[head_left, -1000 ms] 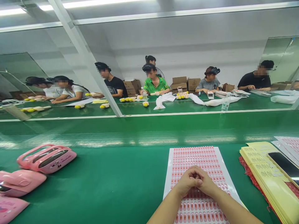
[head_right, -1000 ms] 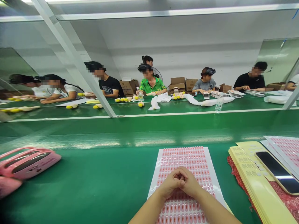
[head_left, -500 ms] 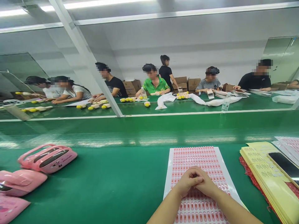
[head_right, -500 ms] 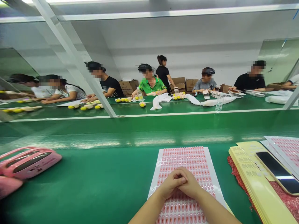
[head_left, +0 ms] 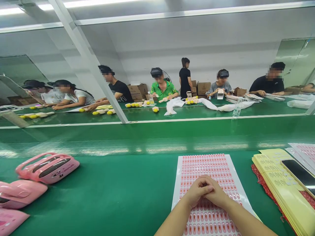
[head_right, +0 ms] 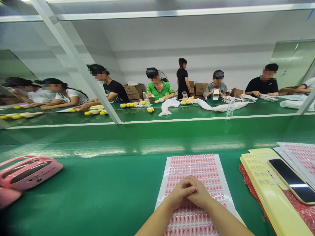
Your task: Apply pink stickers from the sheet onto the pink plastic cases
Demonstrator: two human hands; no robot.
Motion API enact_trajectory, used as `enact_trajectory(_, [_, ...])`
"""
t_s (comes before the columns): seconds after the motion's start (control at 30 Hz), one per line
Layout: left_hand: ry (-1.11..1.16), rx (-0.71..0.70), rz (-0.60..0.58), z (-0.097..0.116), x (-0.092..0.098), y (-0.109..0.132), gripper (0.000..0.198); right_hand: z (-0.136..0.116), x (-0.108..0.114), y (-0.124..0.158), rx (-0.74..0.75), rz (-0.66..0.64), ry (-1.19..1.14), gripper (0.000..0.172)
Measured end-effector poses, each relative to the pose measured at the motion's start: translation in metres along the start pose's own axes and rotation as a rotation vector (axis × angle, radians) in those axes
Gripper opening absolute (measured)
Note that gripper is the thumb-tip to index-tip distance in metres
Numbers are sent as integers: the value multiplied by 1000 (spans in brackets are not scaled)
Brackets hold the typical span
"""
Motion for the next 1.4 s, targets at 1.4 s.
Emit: enact_trajectory(1.4, [153,-29,10,3,3,1,40,16,2,2,-140,89,8,30])
Point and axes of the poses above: each hand's wrist, its own y-axis away from the middle knuckle, its own x-axis out of the back of the hand, z = x × y, the point moved 6 cm from there along -y, towards the middle knuckle, and after that the axes turned 3 degrees about -x, right-handed, at the moved point
